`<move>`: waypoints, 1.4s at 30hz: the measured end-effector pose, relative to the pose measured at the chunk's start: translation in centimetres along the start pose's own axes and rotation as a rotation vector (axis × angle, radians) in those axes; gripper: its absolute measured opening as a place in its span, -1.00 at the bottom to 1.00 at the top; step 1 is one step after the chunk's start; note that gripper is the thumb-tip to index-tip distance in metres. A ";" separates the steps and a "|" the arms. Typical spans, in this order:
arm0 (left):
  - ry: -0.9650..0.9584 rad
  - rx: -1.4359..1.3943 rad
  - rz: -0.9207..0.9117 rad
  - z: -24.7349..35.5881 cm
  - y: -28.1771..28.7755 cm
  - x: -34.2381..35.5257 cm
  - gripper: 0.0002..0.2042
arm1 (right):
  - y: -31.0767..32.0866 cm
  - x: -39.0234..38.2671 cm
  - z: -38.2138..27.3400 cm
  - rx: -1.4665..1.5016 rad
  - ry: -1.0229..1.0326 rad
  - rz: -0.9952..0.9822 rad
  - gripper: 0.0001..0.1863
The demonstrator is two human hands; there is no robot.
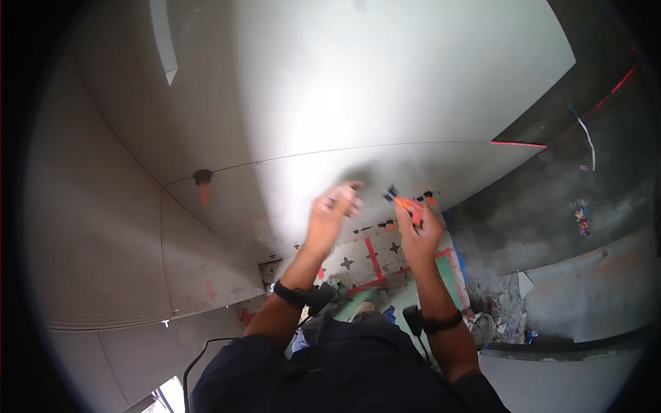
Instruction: Installing ceramic tiles on a wall and using leveling spacers.
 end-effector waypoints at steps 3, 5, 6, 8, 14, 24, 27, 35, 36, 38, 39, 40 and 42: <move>0.011 -0.169 0.168 1.2 1.9 1.4 -0.63 | -1.5 4.2 -1.5 -0.292 0.466 0.013 -0.82; 0.029 -0.172 0.152 1.4 1.7 1.6 -0.61 | -3.1 5.7 -2.2 -0.369 0.728 -0.021 -0.78; 0.046 -0.172 0.140 1.3 1.6 1.7 -0.60 | -3.3 6.0 -2.1 -0.375 0.731 -0.022 -0.78; 0.061 -0.184 0.145 0.6 1.4 1.3 -0.60 | -4.3 6.4 -2.5 -0.436 0.823 -0.035 -0.75; 0.151 -0.224 0.131 -2.1 1.3 1.3 -0.61 | -5.2 6.7 -3.7 -0.508 0.918 -0.063 -0.77; 0.180 -0.260 0.096 -2.6 0.1 2.3 -0.60 | -5.4 6.6 -3.7 -0.575 0.913 -0.155 -0.76; 0.201 -0.295 0.077 -2.3 -0.4 2.4 -0.60 | -5.8 6.7 -4.0 -0.574 0.899 -0.160 -0.76; 0.222 -0.409 0.029 -2.7 -1.0 3.2 -0.65 | -6.7 7.0 -4.1 -0.554 0.718 -0.198 -0.78; 0.220 -0.419 0.025 -2.7 -1.2 3.2 -0.67 | -6.9 6.6 -4.0 -0.557 0.720 -0.199 -0.78; 0.213 -0.472 0.030 -1.5 -2.2 3.1 -0.69 | -6.9 6.2 -2.9 -0.428 0.452 -0.142 -0.76; 0.210 -0.521 0.035 -1.1 -2.7 3.1 -0.71 | -7.0 5.9 -3.0 -0.431 0.457 -0.144 -0.76; 0.205 -0.522 0.042 -1.2 -2.6 3.2 -0.71 | -7.3 5.6 -3.1 -0.411 0.403 -0.125 -0.79; 0.285 -0.704 -0.044 -1.8 -2.9 3.8 -0.76 | -7.4 5.3 -3.3 -0.388 0.352 -0.111 -0.81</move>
Point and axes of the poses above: each hand's wrist, its own x-axis towards the middle knuckle, its own y-axis out of the back of the hand, z = x × y, the point moved 5 cm from there along x, towards the middle knuckle, and after that the axes turned 10 degrees about y, right-handed, at the moved point
